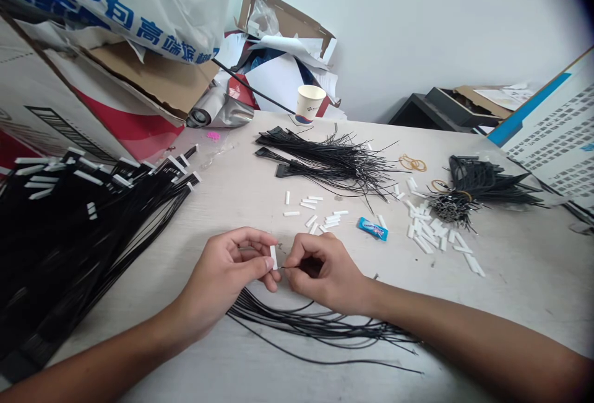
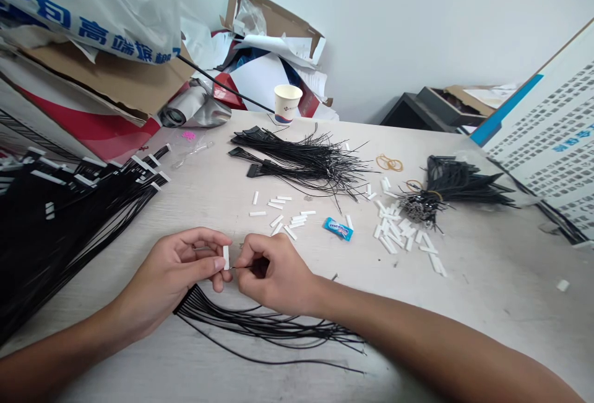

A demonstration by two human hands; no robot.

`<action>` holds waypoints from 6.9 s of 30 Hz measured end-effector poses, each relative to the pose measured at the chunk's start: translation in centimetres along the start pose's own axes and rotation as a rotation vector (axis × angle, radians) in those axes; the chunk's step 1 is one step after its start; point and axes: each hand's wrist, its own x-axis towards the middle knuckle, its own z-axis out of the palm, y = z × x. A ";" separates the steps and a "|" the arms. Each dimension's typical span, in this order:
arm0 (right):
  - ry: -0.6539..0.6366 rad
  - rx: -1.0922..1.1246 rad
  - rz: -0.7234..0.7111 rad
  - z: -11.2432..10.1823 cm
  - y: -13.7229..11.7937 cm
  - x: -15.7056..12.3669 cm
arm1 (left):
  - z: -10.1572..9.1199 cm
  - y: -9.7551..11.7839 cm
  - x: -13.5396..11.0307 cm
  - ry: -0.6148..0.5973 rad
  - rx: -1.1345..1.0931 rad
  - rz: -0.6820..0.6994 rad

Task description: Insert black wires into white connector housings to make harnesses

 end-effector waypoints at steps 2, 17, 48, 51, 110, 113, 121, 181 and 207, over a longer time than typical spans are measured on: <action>0.001 -0.003 0.003 0.0 0.0 0.0 | 0.0 0.0 0.0 0.000 -0.004 -0.001; -0.012 0.017 0.008 0.1 0.0 0.0 | 0.0 0.0 0.0 0.000 0.027 0.013; -0.013 -0.027 0.070 -0.1 -0.7 0.2 | -0.2 0.2 0.0 -0.006 0.018 0.044; 0.007 -0.034 0.072 -0.1 -0.6 0.3 | -0.2 0.2 0.1 0.002 0.005 0.058; -0.154 -0.775 -0.073 2.7 -1.3 -0.1 | 0.5 -0.9 1.0 0.195 -0.136 0.214; -0.146 -0.862 -0.082 2.8 -1.3 -0.2 | 0.6 -1.0 1.1 0.213 -0.138 0.233; -0.269 -1.078 -0.052 2.7 -2.2 0.0 | 0.5 -1.1 0.8 0.211 -0.062 0.252; 0.021 0.013 0.126 -5.3 -2.0 4.2 | 1.1 1.0 3.0 0.145 0.166 0.205; 0.025 0.065 0.199 -3.5 0.5 3.2 | 1.1 0.5 3.4 0.092 0.164 0.169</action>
